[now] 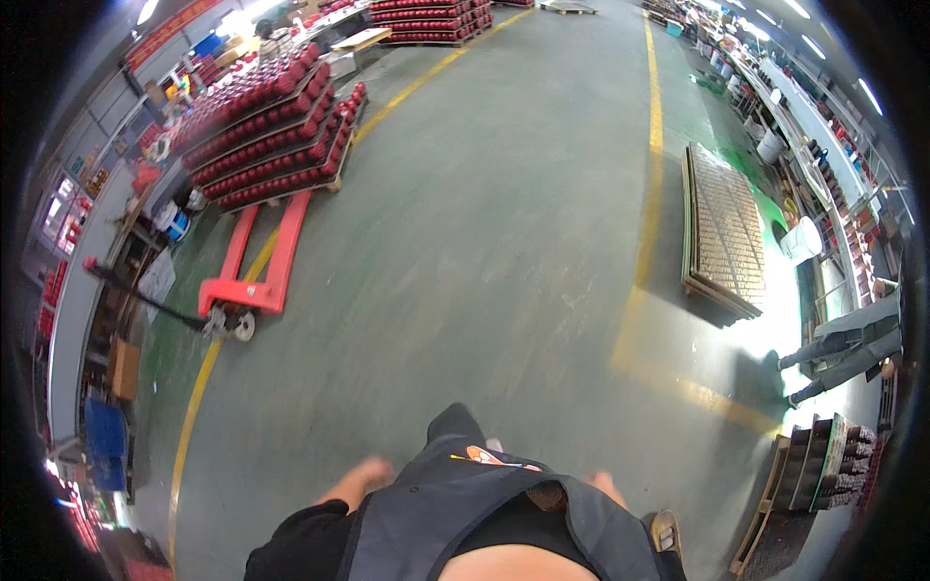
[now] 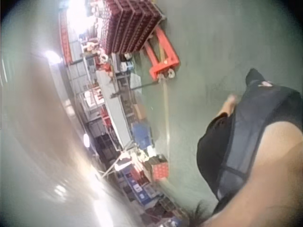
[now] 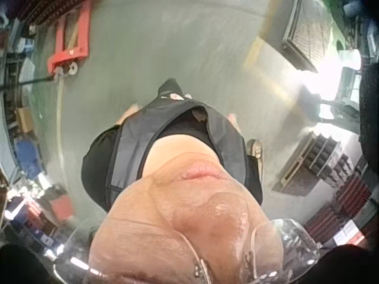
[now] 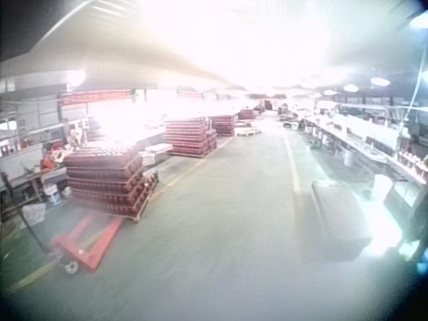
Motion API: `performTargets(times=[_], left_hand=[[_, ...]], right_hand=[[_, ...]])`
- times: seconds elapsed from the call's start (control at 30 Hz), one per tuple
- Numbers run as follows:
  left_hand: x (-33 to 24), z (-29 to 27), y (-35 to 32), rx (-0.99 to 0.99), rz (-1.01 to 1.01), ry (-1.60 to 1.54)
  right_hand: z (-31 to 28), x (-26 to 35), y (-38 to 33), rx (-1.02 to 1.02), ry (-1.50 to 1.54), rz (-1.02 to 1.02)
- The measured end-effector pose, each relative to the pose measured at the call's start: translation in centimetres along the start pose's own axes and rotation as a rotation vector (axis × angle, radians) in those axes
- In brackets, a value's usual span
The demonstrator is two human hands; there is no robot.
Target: The person walks through a warehouse, picks up a pallet, and places it on the floor. Then the person repeatedly picks up red decorative objects from a rack, wipes them with a cloth, and returns them to the rack.
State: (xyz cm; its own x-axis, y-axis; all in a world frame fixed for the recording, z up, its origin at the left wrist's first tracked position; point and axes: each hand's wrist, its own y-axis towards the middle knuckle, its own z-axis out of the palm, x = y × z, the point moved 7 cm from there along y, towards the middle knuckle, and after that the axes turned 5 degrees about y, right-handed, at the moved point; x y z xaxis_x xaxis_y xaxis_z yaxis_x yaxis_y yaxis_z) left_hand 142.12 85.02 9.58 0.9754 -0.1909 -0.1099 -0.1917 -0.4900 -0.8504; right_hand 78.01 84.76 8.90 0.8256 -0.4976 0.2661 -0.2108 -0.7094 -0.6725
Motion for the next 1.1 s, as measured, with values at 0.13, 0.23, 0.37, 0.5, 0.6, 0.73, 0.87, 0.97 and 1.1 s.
performTargets(times=[0.13,0.23,0.37,0.5,0.6,0.73,0.87,0.97,1.1], left_hand=[[0.8,-6.7,6.8,0.265,-0.144,-0.281],[2.7,-21.3,16.2,0.315,-0.145,-0.257],[5.9,-52.3,31.7,0.182,-0.321,-0.16],[4.6,-97.7,47.3,-0.81,-0.087,-0.517],[0.6,-124.0,58.4,-0.94,0.382,-1.024],[-4.1,-140.8,70.7,-0.961,0.485,-1.241],[-9.9,-138.0,78.2,-0.492,0.201,-0.274],[-11.6,-132.0,80.8,0.125,0.281,-0.059],[-6.7,-140.4,90.2,0.373,-0.11,-0.199]], right_hand=[[-24.3,18.3,22.4,-0.228,0.399,-0.363],[-37.0,27.2,34.4,-0.351,0.792,-0.379],[-42.5,31.2,43.0,-0.1,0.751,-0.131],[-45.4,30.9,52.0,0.132,0.304,0.006],[-50.9,29.5,62.9,0.158,0.254,0.128],[-63.1,30.1,79.4,0.17,0.201,0.193],[-83.6,35.5,98.8,0.058,0.205,0.202],[-104.7,42.8,119.1,-0.185,0.23,0.107],[-128.2,54.3,141.2,-0.487,0.779,-0.273]])
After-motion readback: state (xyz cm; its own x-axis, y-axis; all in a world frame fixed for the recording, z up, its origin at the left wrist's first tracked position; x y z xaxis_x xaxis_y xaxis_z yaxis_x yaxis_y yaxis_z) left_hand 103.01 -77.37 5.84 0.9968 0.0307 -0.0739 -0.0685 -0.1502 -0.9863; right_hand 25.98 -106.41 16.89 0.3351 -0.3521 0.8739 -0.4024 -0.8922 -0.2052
